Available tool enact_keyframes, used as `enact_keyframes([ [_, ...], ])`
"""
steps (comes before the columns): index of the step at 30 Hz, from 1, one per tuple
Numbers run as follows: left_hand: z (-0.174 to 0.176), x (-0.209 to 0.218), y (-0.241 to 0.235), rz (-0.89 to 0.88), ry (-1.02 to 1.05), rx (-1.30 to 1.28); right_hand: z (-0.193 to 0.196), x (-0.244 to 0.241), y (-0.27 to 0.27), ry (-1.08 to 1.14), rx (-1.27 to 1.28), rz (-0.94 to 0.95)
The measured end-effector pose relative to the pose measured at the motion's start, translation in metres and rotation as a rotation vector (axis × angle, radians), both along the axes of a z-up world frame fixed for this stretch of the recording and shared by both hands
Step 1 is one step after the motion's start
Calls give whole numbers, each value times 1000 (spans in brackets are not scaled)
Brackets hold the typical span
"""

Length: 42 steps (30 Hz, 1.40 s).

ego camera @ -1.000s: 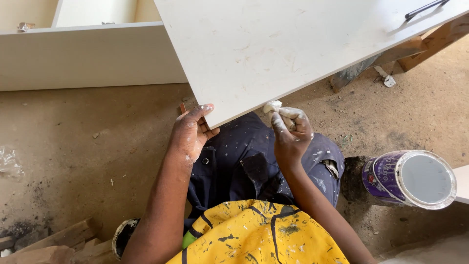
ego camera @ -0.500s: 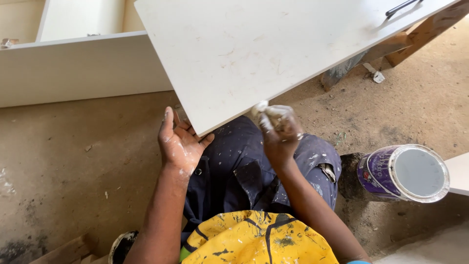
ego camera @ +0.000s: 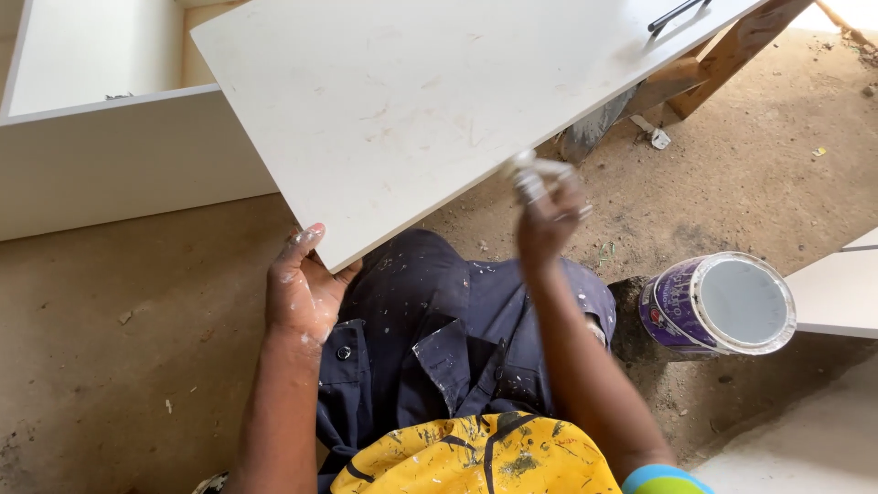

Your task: Applying white finish or paint to the edges and surfaces of furniture panels using a rag.

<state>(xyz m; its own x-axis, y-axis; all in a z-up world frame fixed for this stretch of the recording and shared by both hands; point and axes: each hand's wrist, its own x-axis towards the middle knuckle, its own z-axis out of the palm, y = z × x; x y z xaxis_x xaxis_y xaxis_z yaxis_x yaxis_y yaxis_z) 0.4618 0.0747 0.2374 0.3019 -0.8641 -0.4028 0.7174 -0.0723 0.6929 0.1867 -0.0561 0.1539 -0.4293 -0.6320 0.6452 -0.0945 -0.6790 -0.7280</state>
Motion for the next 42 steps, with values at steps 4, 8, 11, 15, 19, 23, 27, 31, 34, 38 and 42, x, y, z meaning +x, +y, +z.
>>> enact_keyframes([
  [4,-14,9,-7,3,-30,34,17,78,69,178,-114,12],
  [8,-17,11,-6,2,-35,35,-4,64,62,417,-123,6],
  [11,-16,12,-6,10,-33,30,-20,3,7,395,-138,-110],
  [15,-15,11,-4,11,-7,15,41,-61,-26,175,-30,-110],
  [19,-21,19,-6,-20,-18,28,56,-50,-11,86,-17,13],
  [23,-24,22,-7,-28,-43,26,27,6,17,114,-66,89],
  [27,-38,27,-12,-37,-27,21,11,81,73,269,-112,84],
  [31,-36,25,-10,-33,-60,2,31,128,117,447,-142,198],
  [34,-28,21,-9,-30,-84,8,20,123,112,584,-323,114],
  [38,-10,13,-4,8,-76,-1,25,103,95,404,-37,-11],
  [42,-13,15,-5,-24,-80,-30,16,117,103,446,-127,-54],
])
